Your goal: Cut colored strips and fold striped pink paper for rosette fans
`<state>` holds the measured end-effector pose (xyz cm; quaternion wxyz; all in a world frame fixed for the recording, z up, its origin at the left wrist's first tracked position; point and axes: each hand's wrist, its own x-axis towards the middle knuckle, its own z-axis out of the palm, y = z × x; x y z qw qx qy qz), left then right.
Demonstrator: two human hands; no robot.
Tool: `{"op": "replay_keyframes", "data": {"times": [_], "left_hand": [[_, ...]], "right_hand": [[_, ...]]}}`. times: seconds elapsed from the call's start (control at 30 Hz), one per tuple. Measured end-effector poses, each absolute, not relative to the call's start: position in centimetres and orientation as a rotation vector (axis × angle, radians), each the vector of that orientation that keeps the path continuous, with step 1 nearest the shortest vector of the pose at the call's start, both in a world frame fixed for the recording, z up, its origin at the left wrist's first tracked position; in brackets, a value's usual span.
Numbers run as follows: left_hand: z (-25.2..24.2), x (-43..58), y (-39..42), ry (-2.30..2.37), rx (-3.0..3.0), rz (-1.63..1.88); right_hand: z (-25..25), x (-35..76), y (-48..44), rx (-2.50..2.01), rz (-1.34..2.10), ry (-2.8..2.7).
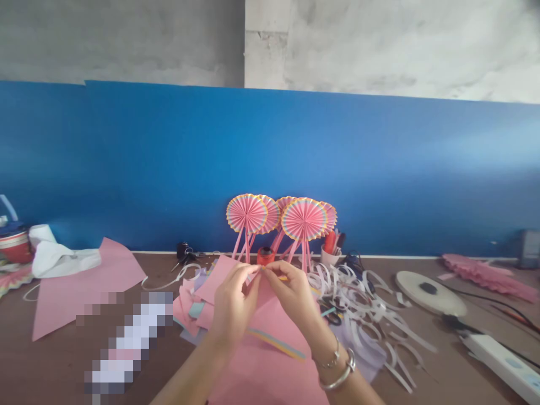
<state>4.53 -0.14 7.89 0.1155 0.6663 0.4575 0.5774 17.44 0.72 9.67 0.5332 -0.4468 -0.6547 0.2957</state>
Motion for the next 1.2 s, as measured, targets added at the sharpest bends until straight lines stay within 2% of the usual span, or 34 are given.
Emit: {"op": "replay_keyframes", "data": {"times": [0.27, 0.47, 0.6, 1.2], "left_hand": [[8.5, 4.3, 0.3, 1.318, 1.580, 1.504], [9.2, 3.9, 0.5, 1.141, 1.376, 1.446], [9.9, 3.5, 0.5, 1.037, 1.229, 1.268], [9.7, 2.9, 0.7, 0.764, 0.960, 1.021]], "right_hand": [[9.9, 17.7, 0.7, -1.025, 0.682, -1.601], [10.1, 17.8, 0.6, -1.017, 0.667, -1.625], [10.2, 17.8, 0.5, -1.022, 0.708, -1.645], [10.3, 17.7, 0.2, -1.017, 0.945, -1.572]]}}
